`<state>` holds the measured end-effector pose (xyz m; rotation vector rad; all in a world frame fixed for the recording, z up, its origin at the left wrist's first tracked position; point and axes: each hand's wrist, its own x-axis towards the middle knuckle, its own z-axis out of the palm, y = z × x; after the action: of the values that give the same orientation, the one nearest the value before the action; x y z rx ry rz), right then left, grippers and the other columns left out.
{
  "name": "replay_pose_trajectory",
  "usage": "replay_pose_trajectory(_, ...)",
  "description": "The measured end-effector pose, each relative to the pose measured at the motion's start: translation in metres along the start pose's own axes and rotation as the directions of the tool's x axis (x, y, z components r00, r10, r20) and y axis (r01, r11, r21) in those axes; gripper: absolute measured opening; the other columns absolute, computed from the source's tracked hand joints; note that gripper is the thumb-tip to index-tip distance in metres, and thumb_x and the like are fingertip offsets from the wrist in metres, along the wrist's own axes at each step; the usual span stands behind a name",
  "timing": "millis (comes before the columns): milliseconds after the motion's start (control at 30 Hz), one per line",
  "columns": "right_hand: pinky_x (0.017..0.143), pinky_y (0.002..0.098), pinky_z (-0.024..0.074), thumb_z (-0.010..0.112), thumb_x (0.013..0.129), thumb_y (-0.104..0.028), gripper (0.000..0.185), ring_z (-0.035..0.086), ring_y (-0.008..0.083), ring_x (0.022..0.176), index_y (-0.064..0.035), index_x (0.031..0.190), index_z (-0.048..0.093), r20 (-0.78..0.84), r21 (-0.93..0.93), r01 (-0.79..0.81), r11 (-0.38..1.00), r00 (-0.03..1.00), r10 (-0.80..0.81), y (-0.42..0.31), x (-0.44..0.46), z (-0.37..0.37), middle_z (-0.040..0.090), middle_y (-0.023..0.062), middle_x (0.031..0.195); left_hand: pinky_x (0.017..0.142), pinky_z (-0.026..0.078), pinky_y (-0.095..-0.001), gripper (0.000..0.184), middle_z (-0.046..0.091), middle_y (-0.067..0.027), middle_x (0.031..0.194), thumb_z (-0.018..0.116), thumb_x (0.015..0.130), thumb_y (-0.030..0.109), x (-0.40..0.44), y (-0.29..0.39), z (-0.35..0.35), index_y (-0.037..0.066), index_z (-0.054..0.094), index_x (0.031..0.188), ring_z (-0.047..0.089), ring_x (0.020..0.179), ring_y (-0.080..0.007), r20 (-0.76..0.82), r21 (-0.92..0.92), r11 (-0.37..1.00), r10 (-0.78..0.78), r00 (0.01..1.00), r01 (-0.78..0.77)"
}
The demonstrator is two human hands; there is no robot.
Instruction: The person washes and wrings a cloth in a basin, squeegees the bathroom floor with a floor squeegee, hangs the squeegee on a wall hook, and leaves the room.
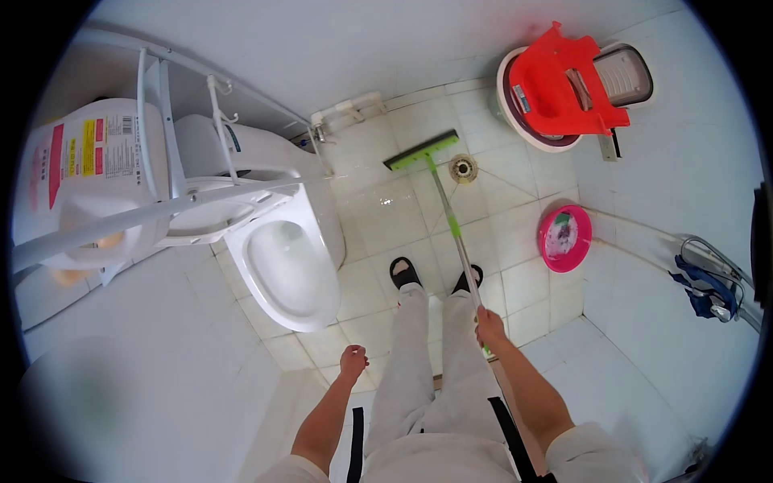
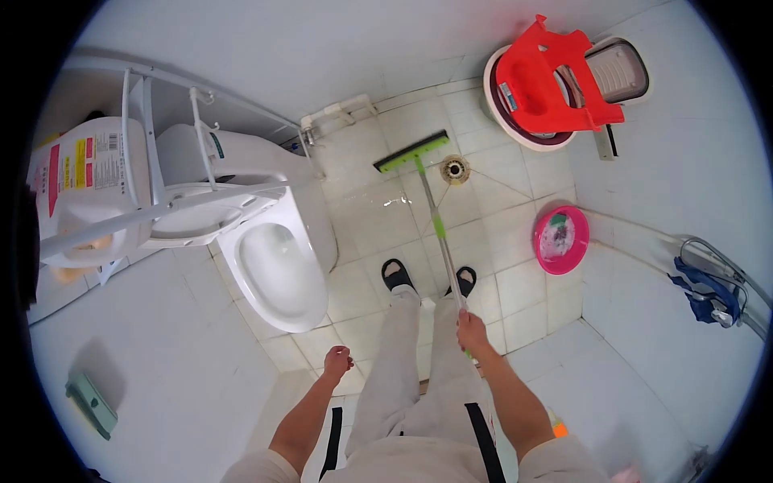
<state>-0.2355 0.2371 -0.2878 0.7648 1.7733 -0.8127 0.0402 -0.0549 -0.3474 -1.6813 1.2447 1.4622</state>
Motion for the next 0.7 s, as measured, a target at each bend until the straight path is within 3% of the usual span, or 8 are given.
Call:
replay_pose_trajectory(67,0.033,0.0339,0.0354,0.039,0.099,-0.042,0.045,0.045,0.0165,0.037,-0.0038,0.081,0.053,0.138,0.101,0.130,0.986,0.980,-0.143,-0.036,0.015,0.004,0.046,0.0054,0.052,0.049,0.049,-0.0287,0.025,0.061,-0.0092,0.071,0.056,0.089,0.019,0.000,0.001,0.003,0.001,0.055,0.107,0.061,0.057,-0.0168,-0.018,0.038,0.999,-0.008,1.000,0.009)
replay_pose_trajectory(200,0.035,0.0358,0.0388,0.040,0.098,-0.039,0.043,0.048,0.0219,0.037,-0.0008,0.086,0.056,0.239,0.163,0.166,0.973,0.950,-0.202,-0.130,0.092,0.065,0.051,0.0099,0.055,0.051,0.050,-0.0297,0.026,0.062,-0.0097,0.072,0.059,0.088,0.021,0.003,0.000,0.013,0.002,0.057,0.105,0.062,0.057,-0.0167,-0.023,0.058,0.998,0.001,1.000,0.000)
replay_pose_trajectory(267,0.035,0.0357,0.0365,0.037,0.099,-0.042,0.044,0.044,0.0194,0.036,-0.0041,0.083,0.052,0.265,-0.052,0.281,0.958,0.929,-0.258,-0.113,0.129,0.086,0.048,0.0063,0.055,0.051,0.050,-0.0291,0.027,0.062,-0.0094,0.072,0.058,0.089,0.022,-0.004,0.007,0.018,0.001,0.056,0.107,0.062,0.058,-0.0164,-0.026,0.050,0.998,0.033,0.999,-0.032)
replay_pose_trajectory(367,0.035,0.0359,0.0361,0.035,0.099,-0.044,0.045,0.042,0.0188,0.035,-0.0054,0.081,0.050,0.227,-0.038,0.287,0.957,0.935,-0.271,-0.036,0.155,0.093,0.046,0.0051,0.055,0.053,0.049,-0.0285,0.030,0.063,-0.0099,0.073,0.056,0.092,0.023,-0.014,0.016,0.018,-0.001,0.054,0.110,0.062,0.058,-0.0163,-0.003,0.072,0.996,0.053,0.999,-0.053)
replay_pose_trajectory(433,0.035,0.0359,0.0368,0.035,0.098,-0.045,0.048,0.044,0.0197,0.036,-0.0044,0.079,0.050,0.153,0.024,0.039,0.999,0.987,-0.042,-0.009,0.115,0.072,0.048,0.0060,0.055,0.052,0.050,-0.0295,0.029,0.064,-0.0100,0.073,0.058,0.090,0.024,-0.019,0.007,0.015,0.000,0.056,0.107,0.063,0.058,-0.0167,-0.027,0.068,0.997,0.049,0.998,-0.048)
replay_pose_trajectory(500,0.047,0.0443,0.0482,0.034,0.098,-0.043,0.056,0.061,0.0328,0.048,0.0054,0.086,0.059,0.117,-0.154,0.069,0.986,0.992,-0.051,0.005,0.076,0.045,0.061,0.0217,0.068,0.052,0.051,-0.0309,0.029,0.064,-0.0102,0.072,0.059,0.088,0.024,-0.008,-0.003,0.013,0.001,0.058,0.105,0.064,0.059,-0.0173,-0.036,0.075,0.996,0.055,0.998,-0.052)
replay_pose_trajectory(567,0.050,0.0443,0.0498,0.033,0.098,-0.045,0.059,0.061,0.0324,0.048,0.0057,0.084,0.061,0.067,-0.313,0.184,0.932,0.983,-0.172,-0.008,0.039,0.028,0.062,0.0217,0.068,0.053,0.052,-0.0311,0.028,0.064,-0.0101,0.071,0.059,0.088,0.024,-0.001,-0.019,0.017,0.001,0.058,0.104,0.064,0.059,-0.0177,-0.034,0.081,0.996,0.038,0.999,-0.035)
replay_pose_trajectory(700,0.053,0.0439,0.0504,0.032,0.098,-0.041,0.056,0.061,0.0324,0.049,0.0054,0.084,0.061,0.200,-0.315,0.348,0.883,0.934,-0.297,-0.055,0.036,0.049,0.060,0.0214,0.065,0.051,0.050,-0.0289,0.025,0.063,-0.0086,0.071,0.058,0.090,0.022,-0.004,-0.013,0.015,0.003,0.057,0.105,0.063,0.059,-0.0164,-0.032,0.086,0.996,0.004,0.999,-0.002)
